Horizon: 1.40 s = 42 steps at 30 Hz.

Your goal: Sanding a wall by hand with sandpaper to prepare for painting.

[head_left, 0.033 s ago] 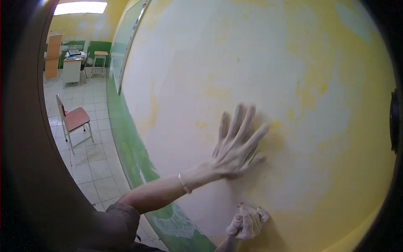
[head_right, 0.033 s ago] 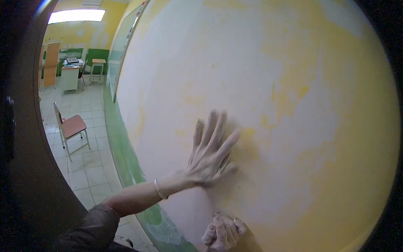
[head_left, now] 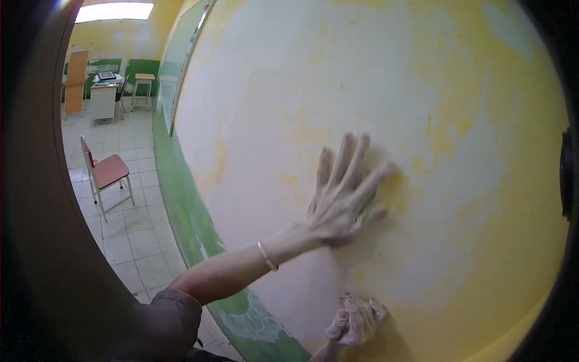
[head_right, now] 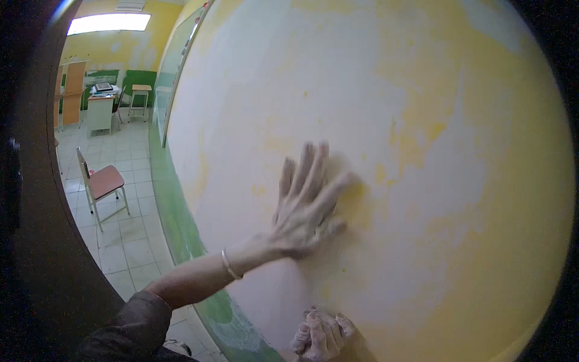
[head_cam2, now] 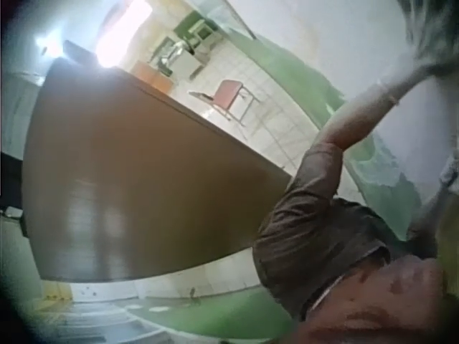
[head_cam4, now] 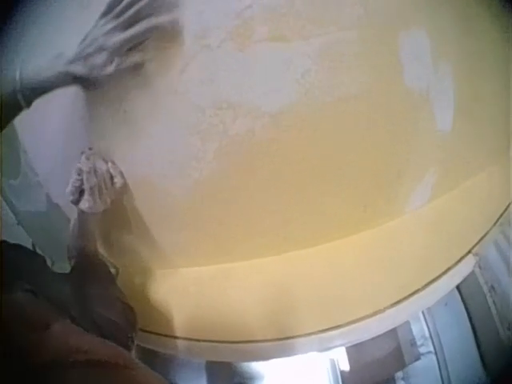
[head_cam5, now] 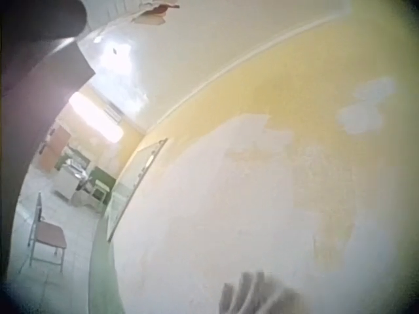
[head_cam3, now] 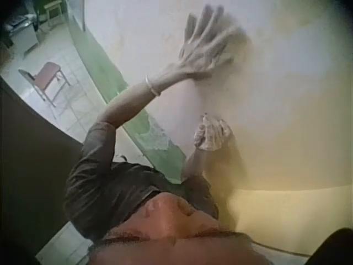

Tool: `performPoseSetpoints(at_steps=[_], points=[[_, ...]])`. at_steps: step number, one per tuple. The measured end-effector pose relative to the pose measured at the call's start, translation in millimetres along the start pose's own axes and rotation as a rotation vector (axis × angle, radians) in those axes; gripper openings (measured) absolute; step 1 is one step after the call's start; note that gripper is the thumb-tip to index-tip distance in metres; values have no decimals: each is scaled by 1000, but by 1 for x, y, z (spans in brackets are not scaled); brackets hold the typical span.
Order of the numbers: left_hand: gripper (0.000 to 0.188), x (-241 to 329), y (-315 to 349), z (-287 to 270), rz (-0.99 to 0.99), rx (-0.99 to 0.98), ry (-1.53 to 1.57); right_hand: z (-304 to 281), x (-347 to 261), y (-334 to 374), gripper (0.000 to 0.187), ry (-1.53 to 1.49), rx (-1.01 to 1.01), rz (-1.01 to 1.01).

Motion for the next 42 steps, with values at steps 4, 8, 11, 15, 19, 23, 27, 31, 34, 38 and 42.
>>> performPoseSetpoints(at_steps=[4, 8, 11, 15, 19, 23, 27, 31, 34, 38, 42], points=[[73, -28, -17, -14, -35, 1, 131, -2, -5, -3, 18, -38, -12, 5], [69, -42, 3, -5, -267, 72, 165, -4, -1, -2, 18, -34, -26, 38], [68, -33, 11, -11, -185, 129, 75, -7, 5, 2, 18, -80, -35, 22], [71, -30, 16, -2, 96, 98, 168, -5, 6, 4, 19, -73, -59, 5], [72, -12, 5, -12, 76, -45, 202, -10, 3, 4, 18, -75, -80, 23], [74, -16, -6, -7, 66, -59, 20, -10, 1, 1, 18, -114, -81, 30], [93, -28, -27, -12, 76, -70, 74, -7, 2, 5, 18, -89, -41, 20], [117, -32, -16, -12, 68, -31, 48, -10, 6, 8, 19, -131, -32, 16], [124, -32, -16, -11, -38, 20, 69, -6, 7, 7, 18, -167, -14, -1], [126, -28, -19, -4, -159, 39, 27, -10, 7, 14, 18, -145, 12, 47], [126, -36, -11, -10, -40, 25, 120, -14, 9, 17, 21, -189, -35, 44]])
Point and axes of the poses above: each hand's wrist, its own y-axis away from the middle knuckle, its own z-axis out of the palm, x = y × z, the point moved 1 cm from there along -y, towards the middle knuckle, and after that the axes turned 4 degrees about -z, right-handed, at the moved point
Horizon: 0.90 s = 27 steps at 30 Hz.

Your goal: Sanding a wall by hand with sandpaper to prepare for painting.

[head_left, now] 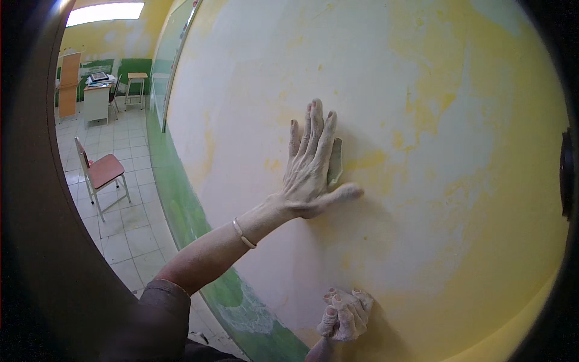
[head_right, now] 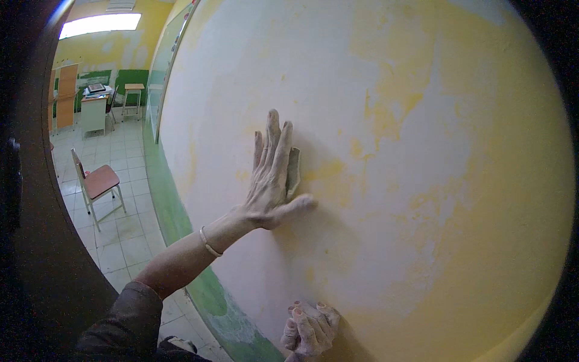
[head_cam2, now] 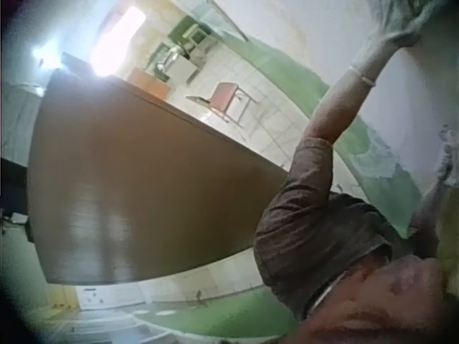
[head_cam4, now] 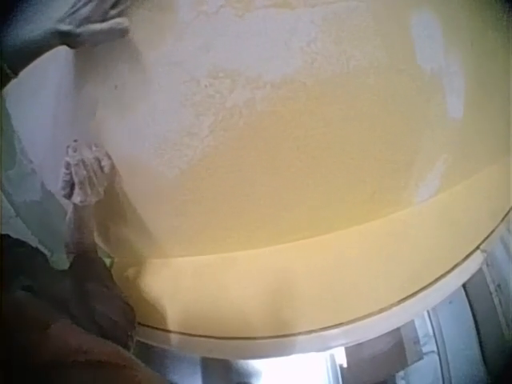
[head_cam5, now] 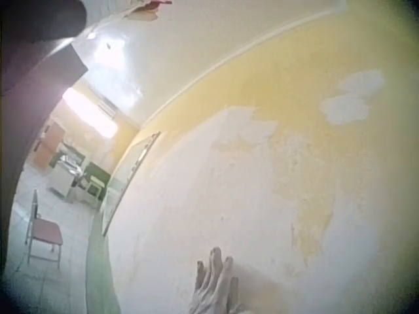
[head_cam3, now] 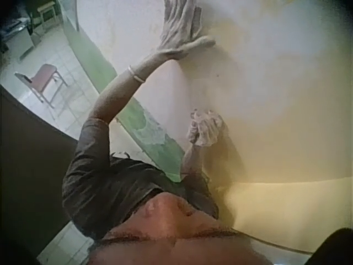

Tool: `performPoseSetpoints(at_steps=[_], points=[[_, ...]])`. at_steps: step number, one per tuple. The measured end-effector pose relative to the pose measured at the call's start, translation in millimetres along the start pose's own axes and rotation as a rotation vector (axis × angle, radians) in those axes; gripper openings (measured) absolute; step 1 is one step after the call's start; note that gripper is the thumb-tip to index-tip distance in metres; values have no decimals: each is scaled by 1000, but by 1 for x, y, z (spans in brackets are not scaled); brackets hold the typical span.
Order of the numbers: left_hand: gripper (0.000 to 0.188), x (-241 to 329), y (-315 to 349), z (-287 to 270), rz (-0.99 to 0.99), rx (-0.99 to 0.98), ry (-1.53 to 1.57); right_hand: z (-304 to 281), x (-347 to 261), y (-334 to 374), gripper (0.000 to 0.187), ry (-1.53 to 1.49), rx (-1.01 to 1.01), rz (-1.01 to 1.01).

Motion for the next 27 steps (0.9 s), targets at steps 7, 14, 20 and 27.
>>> performPoseSetpoints(at_steps=[7, 14, 20, 27], points=[[110, -2, 1, 0, 54, -4, 11, -7, -1, 2, 28, -67, -93, 1], [82, -4, 2, 5, -33, 27, 1, 7, -14, -21, 16, 34, 42, -6], [81, 8, 24, 15, 65, -19, -112, 8, -9, -9, 18, 6, 60, -46], [79, 9, 19, 13, 166, -68, -117, 9, -8, -7, 18, 16, 64, -7]])
Point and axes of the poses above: each hand's wrist, its own y-axis away from the middle knuckle, its own z-axis out of the palm, x = y × z, the point moved 1 cm from there along -y, towards the middle knuckle, and after that the axes turned 4 degrees about -z, right-handed, at the moved point
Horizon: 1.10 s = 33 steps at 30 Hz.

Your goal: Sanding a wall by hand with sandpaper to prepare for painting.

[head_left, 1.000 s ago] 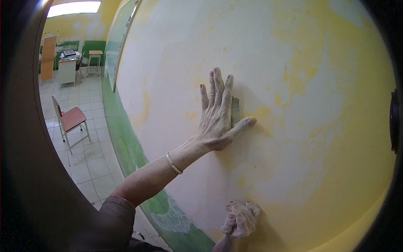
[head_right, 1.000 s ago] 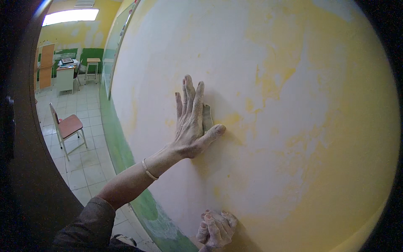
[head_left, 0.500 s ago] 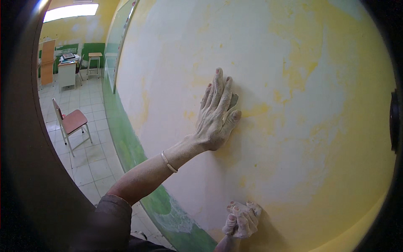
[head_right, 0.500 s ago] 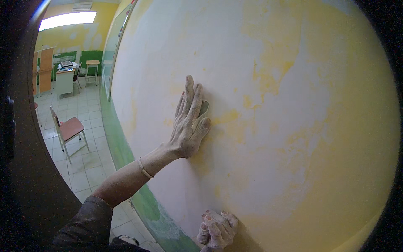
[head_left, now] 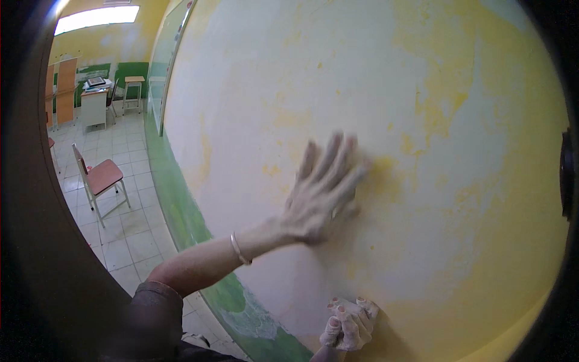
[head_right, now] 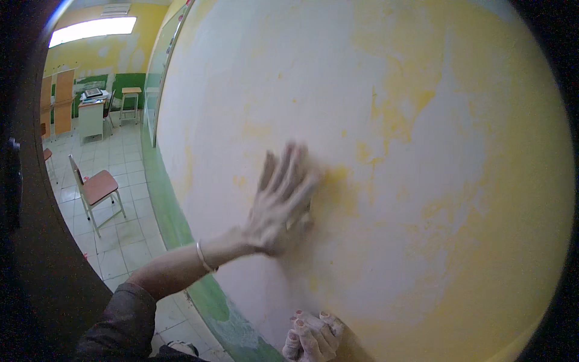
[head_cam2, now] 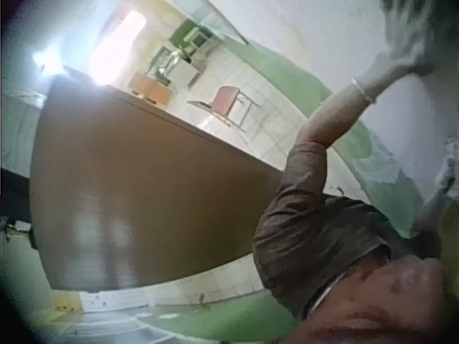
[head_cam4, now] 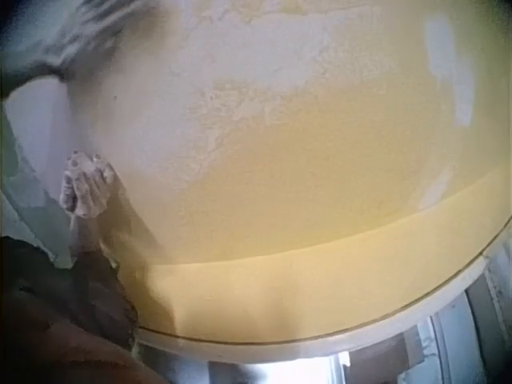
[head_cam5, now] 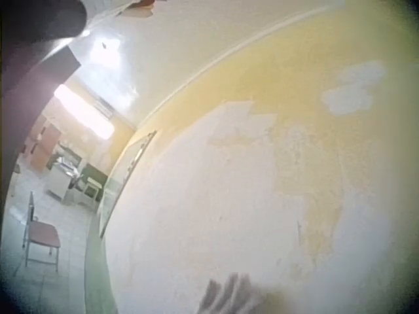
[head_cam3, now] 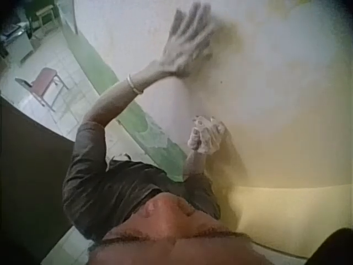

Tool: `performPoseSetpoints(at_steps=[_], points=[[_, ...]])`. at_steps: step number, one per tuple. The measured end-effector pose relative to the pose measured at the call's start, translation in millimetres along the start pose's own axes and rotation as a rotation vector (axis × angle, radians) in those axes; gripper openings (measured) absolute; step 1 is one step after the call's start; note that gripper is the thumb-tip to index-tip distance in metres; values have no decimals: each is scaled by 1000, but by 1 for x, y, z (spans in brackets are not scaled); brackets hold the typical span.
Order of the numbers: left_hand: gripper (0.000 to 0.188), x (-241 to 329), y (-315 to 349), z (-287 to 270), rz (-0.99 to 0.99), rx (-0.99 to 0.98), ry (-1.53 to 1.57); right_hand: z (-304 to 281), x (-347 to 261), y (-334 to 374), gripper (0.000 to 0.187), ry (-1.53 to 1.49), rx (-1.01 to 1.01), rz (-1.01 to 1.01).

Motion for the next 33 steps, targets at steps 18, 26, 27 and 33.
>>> performPoseSetpoints(at_steps=[18, 26, 27, 33], points=[[71, -27, -31, -4, -126, 94, -45, 7, -7, -12, 18, 33, 51, 28], [65, -83, 35, 5, -429, 195, -131, 4, 2, -6, 21, -51, 61, -52], [64, -71, 61, 18, -395, 241, -69, 7, 0, -8, 21, -43, 85, -62], [66, 12, 9, 3, 102, -122, 9, 14, 5, -13, 22, -70, 148, -126]])
Point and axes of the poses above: each hand's wrist, its own y-axis away from the middle knuckle, its own z-axis out of the palm, x = y × z, the point moved 1 cm from there along -y, towards the middle knuckle, and after that the axes turned 4 degrees about -z, right-handed, at the moved point
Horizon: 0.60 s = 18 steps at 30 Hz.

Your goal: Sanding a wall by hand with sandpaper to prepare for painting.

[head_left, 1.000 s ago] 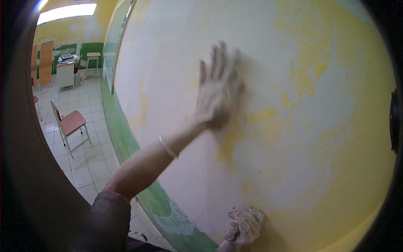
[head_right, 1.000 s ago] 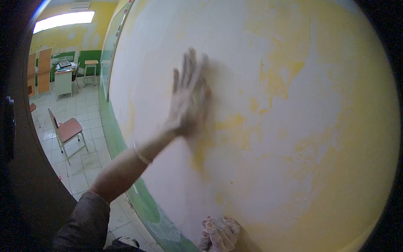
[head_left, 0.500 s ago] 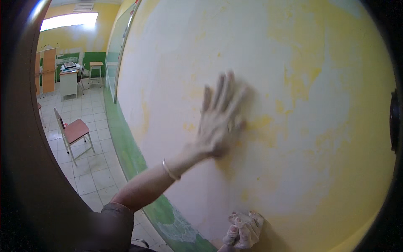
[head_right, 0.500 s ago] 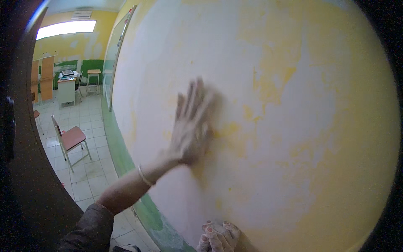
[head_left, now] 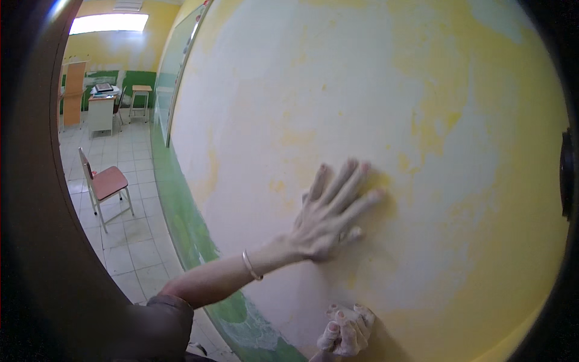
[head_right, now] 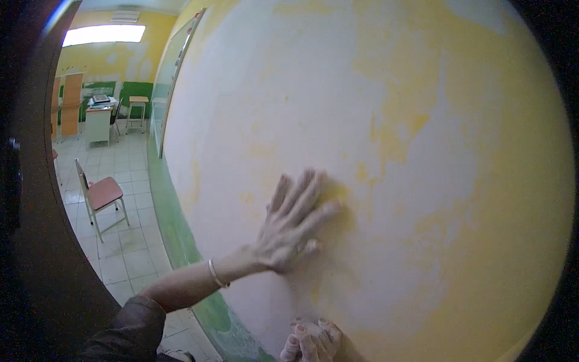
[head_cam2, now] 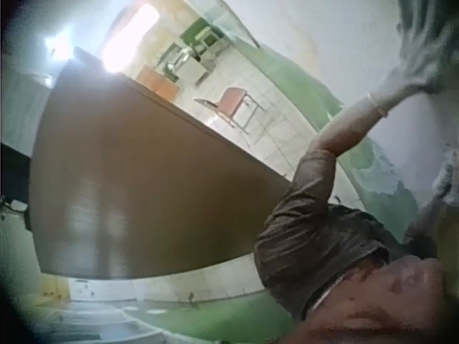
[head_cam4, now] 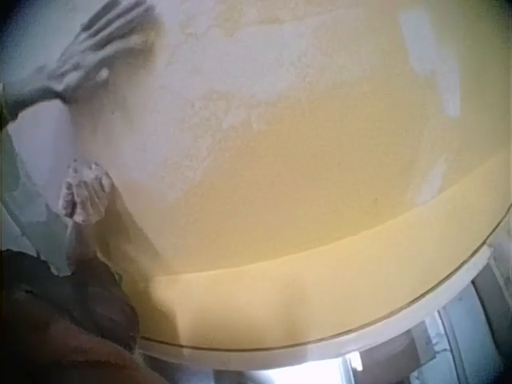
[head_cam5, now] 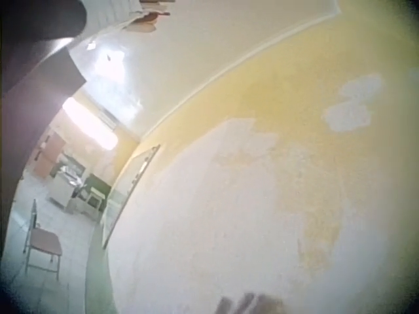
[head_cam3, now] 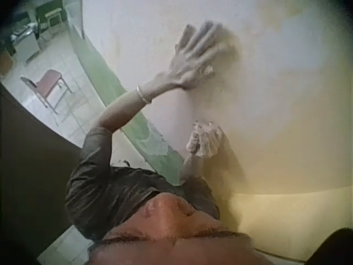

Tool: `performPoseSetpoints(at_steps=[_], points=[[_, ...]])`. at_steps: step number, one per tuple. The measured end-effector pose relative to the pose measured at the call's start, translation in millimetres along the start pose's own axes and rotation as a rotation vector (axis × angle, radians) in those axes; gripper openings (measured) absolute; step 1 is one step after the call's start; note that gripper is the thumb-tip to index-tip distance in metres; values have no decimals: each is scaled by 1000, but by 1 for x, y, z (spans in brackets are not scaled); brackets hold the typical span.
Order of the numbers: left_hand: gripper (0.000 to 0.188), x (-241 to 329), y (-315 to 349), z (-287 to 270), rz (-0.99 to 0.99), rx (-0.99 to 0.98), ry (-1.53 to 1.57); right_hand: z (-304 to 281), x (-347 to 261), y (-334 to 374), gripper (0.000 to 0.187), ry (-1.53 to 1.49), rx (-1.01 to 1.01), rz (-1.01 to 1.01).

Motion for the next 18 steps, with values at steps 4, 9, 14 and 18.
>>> performPoseSetpoints(at_steps=[4, 9, 14, 18], points=[[62, -65, -34, -29, -347, 274, 15, -9, -7, 1, 22, 20, 31, -22], [63, -89, 64, 6, -604, 348, 15, -15, -12, 0, 20, 65, -178, 129], [78, 5, 92, 29, -365, 112, 122, -10, -14, 4, 21, 70, -125, 124], [76, -21, 21, -5, -190, 62, -3, -9, -13, -1, 24, 104, -127, 62]])
Point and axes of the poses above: each hand's wrist, its own y-axis away from the middle knuckle, its own z-axis out of the palm, x = y × z, the point moved 1 cm from there along -y, towards the middle knuckle, and after that the axes turned 4 degrees about -z, right-handed, at the moved point
